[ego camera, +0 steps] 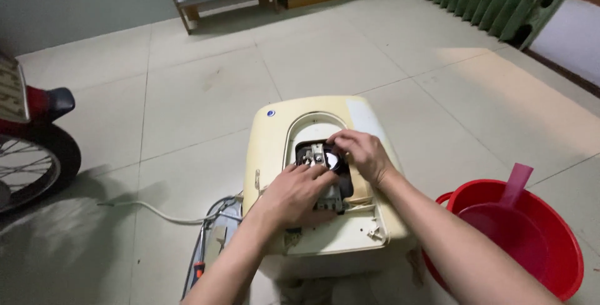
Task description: Tightening the bolts of a heating element inside a water heater using a wrench.
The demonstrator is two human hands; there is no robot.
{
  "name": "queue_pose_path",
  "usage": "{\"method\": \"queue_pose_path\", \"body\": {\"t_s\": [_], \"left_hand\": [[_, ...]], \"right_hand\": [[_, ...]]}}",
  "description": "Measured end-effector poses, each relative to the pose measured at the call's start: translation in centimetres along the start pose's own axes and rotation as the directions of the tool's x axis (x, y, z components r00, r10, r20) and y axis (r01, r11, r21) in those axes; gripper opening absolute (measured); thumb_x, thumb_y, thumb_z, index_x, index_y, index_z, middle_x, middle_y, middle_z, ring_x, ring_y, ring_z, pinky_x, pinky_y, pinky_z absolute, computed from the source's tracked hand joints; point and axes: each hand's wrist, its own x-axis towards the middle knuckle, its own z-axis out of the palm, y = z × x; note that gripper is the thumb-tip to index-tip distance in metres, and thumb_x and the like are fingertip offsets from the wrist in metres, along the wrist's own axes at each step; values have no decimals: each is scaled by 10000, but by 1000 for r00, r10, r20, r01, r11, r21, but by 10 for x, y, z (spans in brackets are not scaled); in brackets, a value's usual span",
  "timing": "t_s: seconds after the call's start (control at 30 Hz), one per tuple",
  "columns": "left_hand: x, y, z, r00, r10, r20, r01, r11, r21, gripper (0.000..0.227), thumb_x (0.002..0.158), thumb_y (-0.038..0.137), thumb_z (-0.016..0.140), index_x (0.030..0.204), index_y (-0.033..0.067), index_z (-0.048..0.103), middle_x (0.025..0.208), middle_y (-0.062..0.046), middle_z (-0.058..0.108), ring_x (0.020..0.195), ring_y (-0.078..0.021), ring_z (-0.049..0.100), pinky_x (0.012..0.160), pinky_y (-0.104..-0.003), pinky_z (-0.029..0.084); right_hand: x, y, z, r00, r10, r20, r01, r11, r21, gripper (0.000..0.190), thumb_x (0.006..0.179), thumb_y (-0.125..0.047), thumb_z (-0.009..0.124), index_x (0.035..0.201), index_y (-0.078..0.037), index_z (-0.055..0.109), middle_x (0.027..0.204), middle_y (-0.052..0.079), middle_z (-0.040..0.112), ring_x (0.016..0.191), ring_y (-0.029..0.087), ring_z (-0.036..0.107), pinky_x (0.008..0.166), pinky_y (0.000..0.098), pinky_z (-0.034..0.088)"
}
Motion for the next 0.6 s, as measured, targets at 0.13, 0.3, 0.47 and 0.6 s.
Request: {"method": "queue_pose_path", "body": {"t_s": [0.13,0.3,0.47,0.6], "left_hand": [[-3,7,-22,998,20,-62,-18,999,30,644,769,652,751,1204,202,598,1208,-75,661,1121,-312,648,879,-446,500],[-19,-18,-26,917,-119,-382,24,970,-244,454,881,412,763,1247,183,623,1225,-142,657,1201,-360,627,1011,-491,513],[-31,-48,-5,692,-378,-615,225,923,-313,347,965,452,667,1187,186,653,1121,-74,660,1112,-311,667,967,-446,543],[-63,-52,-27,631,-772,-70,668,587,-458,541,1016,569,497,1347,152,594,1281,-201,600,1239,-416,618,1063,-510,493]], "right_hand": [[0,-3,-5,999,6,37,-2,995,-96,354,864,-424,604,1081,-229,804,889,8,816,958,239,755,938,377,556],[5,4,-3,993,-79,88,90,987,-132,358,795,-397,733,1084,-197,799,870,22,816,930,225,762,1041,403,516],[9,24,-1,980,-159,122,180,965,-190,422,816,-460,739,1114,-164,778,873,33,816,910,245,770,1149,488,390],[0,12,-1,944,-147,297,253,897,-363,692,766,-728,688,1233,-217,706,1043,30,813,1041,229,751,1258,573,189]]}}
